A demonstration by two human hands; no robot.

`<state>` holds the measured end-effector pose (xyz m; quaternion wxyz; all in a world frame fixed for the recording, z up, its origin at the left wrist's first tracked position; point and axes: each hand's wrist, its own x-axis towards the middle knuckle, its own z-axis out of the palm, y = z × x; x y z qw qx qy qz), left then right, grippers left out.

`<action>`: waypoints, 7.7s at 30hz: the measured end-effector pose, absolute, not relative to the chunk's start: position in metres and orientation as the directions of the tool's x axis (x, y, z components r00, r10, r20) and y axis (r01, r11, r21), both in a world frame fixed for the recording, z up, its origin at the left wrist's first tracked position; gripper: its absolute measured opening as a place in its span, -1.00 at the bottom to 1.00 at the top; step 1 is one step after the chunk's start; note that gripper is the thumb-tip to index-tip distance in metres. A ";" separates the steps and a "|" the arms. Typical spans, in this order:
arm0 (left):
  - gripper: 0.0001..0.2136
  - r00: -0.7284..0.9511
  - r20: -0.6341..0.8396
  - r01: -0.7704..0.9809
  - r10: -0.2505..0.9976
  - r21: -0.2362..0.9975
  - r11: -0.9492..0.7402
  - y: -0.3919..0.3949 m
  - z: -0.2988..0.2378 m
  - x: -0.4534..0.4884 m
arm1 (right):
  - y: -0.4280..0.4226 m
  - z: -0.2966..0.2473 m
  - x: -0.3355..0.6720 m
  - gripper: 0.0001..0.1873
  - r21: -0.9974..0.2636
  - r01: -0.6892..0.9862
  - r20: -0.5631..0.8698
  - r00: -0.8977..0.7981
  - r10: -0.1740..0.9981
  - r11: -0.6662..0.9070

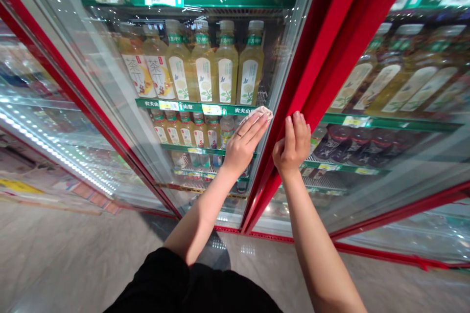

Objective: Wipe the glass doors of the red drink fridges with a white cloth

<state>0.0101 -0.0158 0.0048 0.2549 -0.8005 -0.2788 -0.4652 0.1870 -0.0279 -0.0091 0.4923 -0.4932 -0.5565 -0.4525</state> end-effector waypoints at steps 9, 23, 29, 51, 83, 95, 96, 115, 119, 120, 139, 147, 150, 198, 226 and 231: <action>-0.27 0.249 0.942 0.704 0.226 -0.016 -0.710 -0.011 0.000 -0.003 | -0.028 -0.009 0.187 -0.13 0.052 0.980 0.997 -0.061 0.041 0.193; -0.33 0.161 0.972 0.678 0.170 0.016 -0.735 -0.005 -0.002 -0.005 | -0.031 -0.006 0.185 -0.13 0.122 0.978 0.992 -0.126 0.016 0.170; -0.31 0.295 0.942 0.664 0.158 -0.083 -0.743 -0.003 0.011 0.001 | -0.034 -0.018 0.175 -0.08 0.020 0.988 0.988 -0.043 0.148 0.153; -0.35 0.118 0.981 0.628 0.152 0.045 -0.777 -0.002 -0.011 -0.049 | -0.009 -0.040 0.120 -0.08 -0.065 0.967 0.938 -0.025 0.345 0.248; -0.34 0.135 0.976 0.635 0.173 0.049 -0.771 0.013 0.009 -0.087 | -0.019 -0.021 0.088 -0.11 -0.150 0.955 0.951 0.068 0.302 0.257; -0.34 0.118 0.980 0.687 0.158 0.034 -0.726 0.012 -0.010 -0.114 | 0.002 -0.031 0.040 -0.10 -0.083 0.953 0.962 0.000 0.272 0.291; -0.34 0.089 0.983 0.692 0.158 0.053 -0.720 0.014 -0.007 -0.112 | 0.004 -0.032 0.040 -0.10 -0.078 0.958 0.964 0.001 0.266 0.277; -0.36 0.035 0.978 0.784 0.204 0.100 -0.613 0.020 -0.001 -0.099 | 0.013 -0.047 0.041 -0.17 -0.076 0.969 0.970 0.017 0.241 0.237; -0.35 0.226 0.941 0.818 0.251 -0.044 -0.573 0.014 -0.019 -0.101 | 0.015 -0.053 0.043 -0.20 -0.112 0.957 0.959 0.033 0.283 0.268; -0.34 0.247 0.936 0.811 0.251 -0.058 -0.583 0.012 -0.025 -0.105 | 0.015 -0.053 0.043 -0.20 -0.118 0.954 0.956 0.034 0.290 0.277; -0.40 0.020 0.987 0.789 0.157 0.081 -0.609 0.013 -0.035 -0.130 | 0.011 -0.052 0.048 -0.22 -0.046 0.952 0.943 -0.058 0.326 0.304; -0.36 -0.004 0.983 0.762 0.185 0.123 -0.636 0.013 -0.007 -0.116 | 0.010 -0.047 0.048 -0.23 -0.001 0.957 0.968 -0.072 0.242 0.289; -0.36 0.082 0.968 0.770 0.237 0.089 -0.632 0.003 -0.019 -0.116 | 0.010 -0.045 0.046 -0.24 -0.020 0.958 0.975 -0.045 0.219 0.285; -0.32 0.214 0.964 0.767 0.156 -0.067 -0.638 0.033 -0.014 -0.238 | 0.032 -0.049 -0.060 -0.41 0.081 0.958 0.971 -0.138 0.194 0.275; -0.35 0.080 0.989 0.705 0.123 0.031 -0.709 0.050 -0.001 -0.262 | 0.028 -0.017 -0.117 -0.26 0.067 0.927 0.974 -0.142 0.179 0.370; -0.34 0.188 0.974 0.710 0.124 -0.047 -0.703 0.044 -0.021 -0.293 | 0.038 -0.033 -0.115 -0.35 0.086 0.959 0.972 -0.140 0.187 0.270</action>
